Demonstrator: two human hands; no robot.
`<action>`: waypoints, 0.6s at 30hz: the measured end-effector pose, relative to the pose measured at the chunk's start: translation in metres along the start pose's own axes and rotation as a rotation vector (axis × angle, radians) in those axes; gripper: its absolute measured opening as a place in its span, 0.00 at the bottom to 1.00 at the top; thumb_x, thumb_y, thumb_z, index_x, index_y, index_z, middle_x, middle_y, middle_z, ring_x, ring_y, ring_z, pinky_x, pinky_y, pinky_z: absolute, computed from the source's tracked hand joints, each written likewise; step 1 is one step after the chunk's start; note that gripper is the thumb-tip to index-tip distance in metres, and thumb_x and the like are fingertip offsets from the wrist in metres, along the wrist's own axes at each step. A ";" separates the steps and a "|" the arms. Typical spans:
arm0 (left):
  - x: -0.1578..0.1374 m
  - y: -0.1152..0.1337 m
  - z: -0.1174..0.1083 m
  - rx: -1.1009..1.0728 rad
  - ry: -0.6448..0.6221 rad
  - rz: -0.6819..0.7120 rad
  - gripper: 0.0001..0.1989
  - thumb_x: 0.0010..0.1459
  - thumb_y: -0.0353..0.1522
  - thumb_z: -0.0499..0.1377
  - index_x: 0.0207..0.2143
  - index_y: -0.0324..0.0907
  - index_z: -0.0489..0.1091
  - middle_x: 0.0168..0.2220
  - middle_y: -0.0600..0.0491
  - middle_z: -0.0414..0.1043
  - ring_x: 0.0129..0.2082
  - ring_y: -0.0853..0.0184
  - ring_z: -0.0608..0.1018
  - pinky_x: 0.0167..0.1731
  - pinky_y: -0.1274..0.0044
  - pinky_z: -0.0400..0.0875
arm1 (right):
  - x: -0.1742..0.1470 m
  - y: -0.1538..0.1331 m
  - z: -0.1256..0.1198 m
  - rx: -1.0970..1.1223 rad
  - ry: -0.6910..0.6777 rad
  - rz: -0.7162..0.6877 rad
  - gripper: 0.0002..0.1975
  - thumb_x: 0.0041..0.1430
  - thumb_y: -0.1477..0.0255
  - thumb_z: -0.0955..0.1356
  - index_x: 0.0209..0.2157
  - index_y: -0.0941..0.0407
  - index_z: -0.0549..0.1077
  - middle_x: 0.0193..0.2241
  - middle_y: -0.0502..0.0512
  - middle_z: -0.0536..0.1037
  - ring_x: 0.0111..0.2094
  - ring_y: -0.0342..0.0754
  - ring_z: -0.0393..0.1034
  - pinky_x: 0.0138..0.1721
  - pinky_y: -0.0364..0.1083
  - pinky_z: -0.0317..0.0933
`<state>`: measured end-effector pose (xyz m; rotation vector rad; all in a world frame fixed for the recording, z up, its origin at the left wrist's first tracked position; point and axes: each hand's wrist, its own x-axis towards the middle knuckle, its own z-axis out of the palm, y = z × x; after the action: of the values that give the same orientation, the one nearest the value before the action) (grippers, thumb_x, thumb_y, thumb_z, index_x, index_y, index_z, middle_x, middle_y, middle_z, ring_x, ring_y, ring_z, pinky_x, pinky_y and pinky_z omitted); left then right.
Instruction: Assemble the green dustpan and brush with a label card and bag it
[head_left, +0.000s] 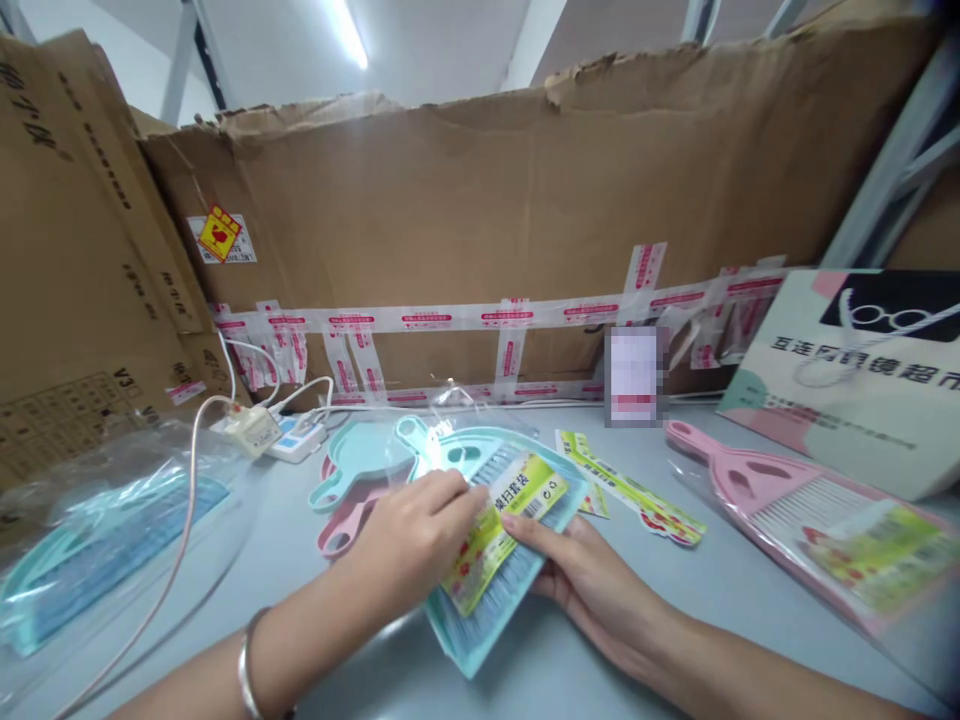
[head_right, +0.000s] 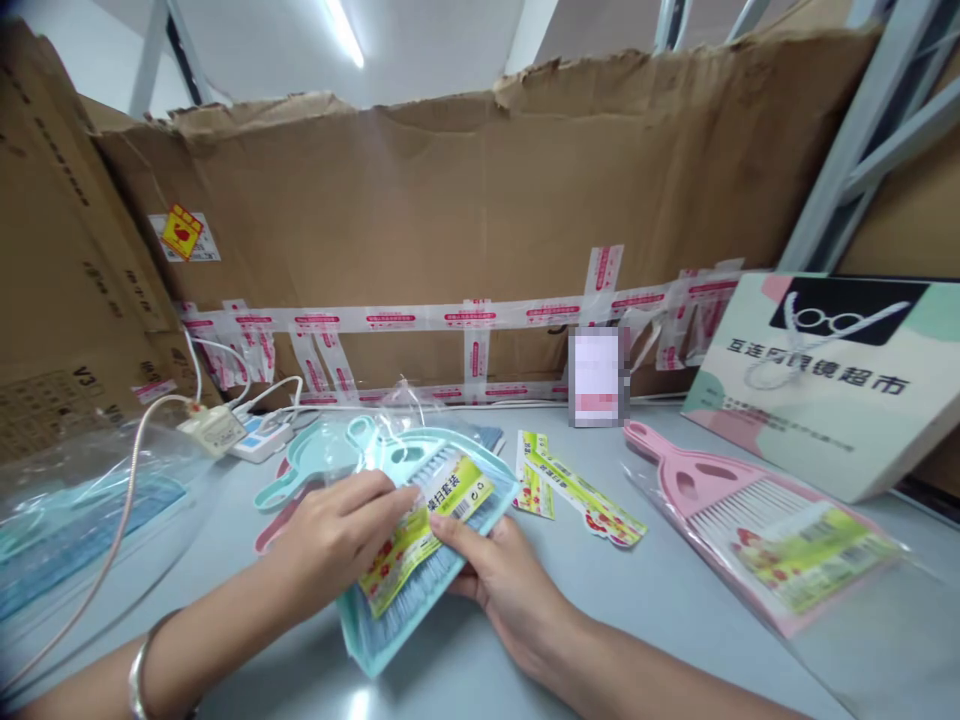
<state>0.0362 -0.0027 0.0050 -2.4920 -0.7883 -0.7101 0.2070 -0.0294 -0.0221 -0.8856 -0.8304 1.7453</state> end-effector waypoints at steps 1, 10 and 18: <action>0.000 0.003 0.000 -0.010 -0.011 0.034 0.11 0.59 0.25 0.48 0.36 0.37 0.69 0.23 0.52 0.67 0.21 0.69 0.69 0.17 0.79 0.60 | 0.000 0.001 0.000 0.008 0.003 0.007 0.17 0.47 0.68 0.71 0.40 0.59 0.70 0.35 0.57 0.78 0.34 0.49 0.74 0.36 0.48 0.68; -0.003 -0.018 -0.009 -0.706 0.269 -0.865 0.33 0.53 0.42 0.57 0.57 0.45 0.49 0.58 0.42 0.52 0.55 0.55 0.62 0.50 0.62 0.62 | 0.010 -0.007 -0.005 0.246 0.193 -0.163 0.25 0.46 0.71 0.72 0.48 0.52 0.66 0.40 0.51 0.77 0.38 0.47 0.73 0.36 0.44 0.69; 0.004 0.007 0.007 -1.653 -0.112 -1.135 0.29 0.49 0.36 0.63 0.52 0.43 0.57 0.50 0.44 0.69 0.44 0.58 0.75 0.43 0.69 0.70 | 0.009 -0.002 -0.003 0.146 0.171 -0.086 0.26 0.44 0.64 0.73 0.47 0.52 0.67 0.38 0.52 0.78 0.34 0.47 0.73 0.32 0.44 0.68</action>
<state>0.0460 -0.0029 0.0002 -3.0162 -2.4551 -2.3456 0.2077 -0.0198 -0.0236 -0.8743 -0.6120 1.6083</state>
